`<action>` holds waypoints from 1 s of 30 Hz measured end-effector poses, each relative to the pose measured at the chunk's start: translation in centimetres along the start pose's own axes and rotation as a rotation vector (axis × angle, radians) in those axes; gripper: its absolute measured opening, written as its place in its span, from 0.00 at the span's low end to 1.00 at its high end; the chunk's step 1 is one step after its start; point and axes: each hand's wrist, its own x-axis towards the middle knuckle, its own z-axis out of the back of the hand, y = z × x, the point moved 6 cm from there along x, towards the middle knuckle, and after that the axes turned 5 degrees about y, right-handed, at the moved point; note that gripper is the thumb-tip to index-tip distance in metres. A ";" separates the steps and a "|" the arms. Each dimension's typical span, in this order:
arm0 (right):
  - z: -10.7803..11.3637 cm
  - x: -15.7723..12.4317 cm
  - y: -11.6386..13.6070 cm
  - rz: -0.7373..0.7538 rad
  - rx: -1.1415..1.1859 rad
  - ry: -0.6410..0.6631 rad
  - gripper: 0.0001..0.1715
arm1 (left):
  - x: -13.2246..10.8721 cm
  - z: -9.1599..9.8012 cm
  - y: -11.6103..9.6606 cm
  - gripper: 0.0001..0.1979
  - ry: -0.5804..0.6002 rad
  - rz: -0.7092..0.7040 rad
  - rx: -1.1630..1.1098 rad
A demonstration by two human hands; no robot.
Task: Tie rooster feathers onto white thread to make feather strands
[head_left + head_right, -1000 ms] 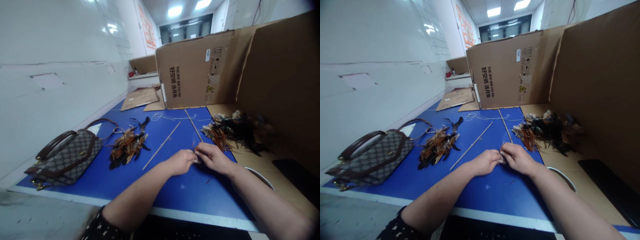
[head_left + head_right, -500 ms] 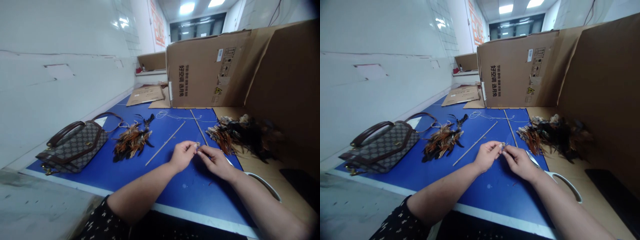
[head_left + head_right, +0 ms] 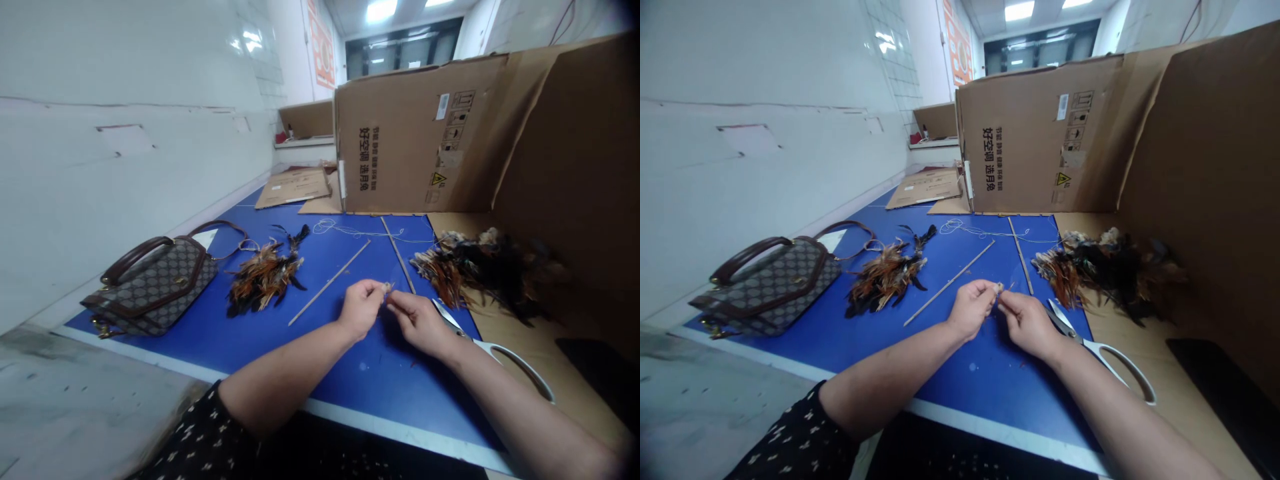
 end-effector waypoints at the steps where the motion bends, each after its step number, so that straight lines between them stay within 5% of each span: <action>1: 0.1 -0.1 -0.1 -0.003 -0.013 0.000 0.14 | 0.2 0.2 -0.1 0.18 0.005 -0.030 0.079; 4: 0.6 -0.3 -0.4 0.002 -0.086 0.032 0.13 | 0.8 0.5 -0.9 0.13 0.117 -0.182 0.439; 8: 1.1 -0.4 -0.9 0.022 -0.136 0.131 0.11 | 0.3 -0.6 -1.5 0.10 0.469 -0.411 0.895; 12: 1.6 -0.3 -2.3 -0.043 0.034 0.117 0.14 | -1.1 -1.7 -1.8 0.10 0.712 -0.489 0.860; 15: 1.8 -0.2 -3.3 -0.162 0.216 0.049 0.17 | -1.0 -1.3 -3.3 0.12 0.521 -0.506 0.680; 19: 1.1 -0.3 -2.5 -0.159 0.238 0.036 0.17 | -0.1 0.4 -3.3 0.14 0.176 -0.337 0.428; 25: 0.3 0.0 0.4 -0.019 0.102 0.050 0.16 | 0.4 0.3 -0.8 0.15 0.121 -0.059 0.149; 30: -0.4 0.0 0.0 -0.065 0.157 0.101 0.19 | 0.3 0.2 0.5 0.13 0.038 0.030 0.086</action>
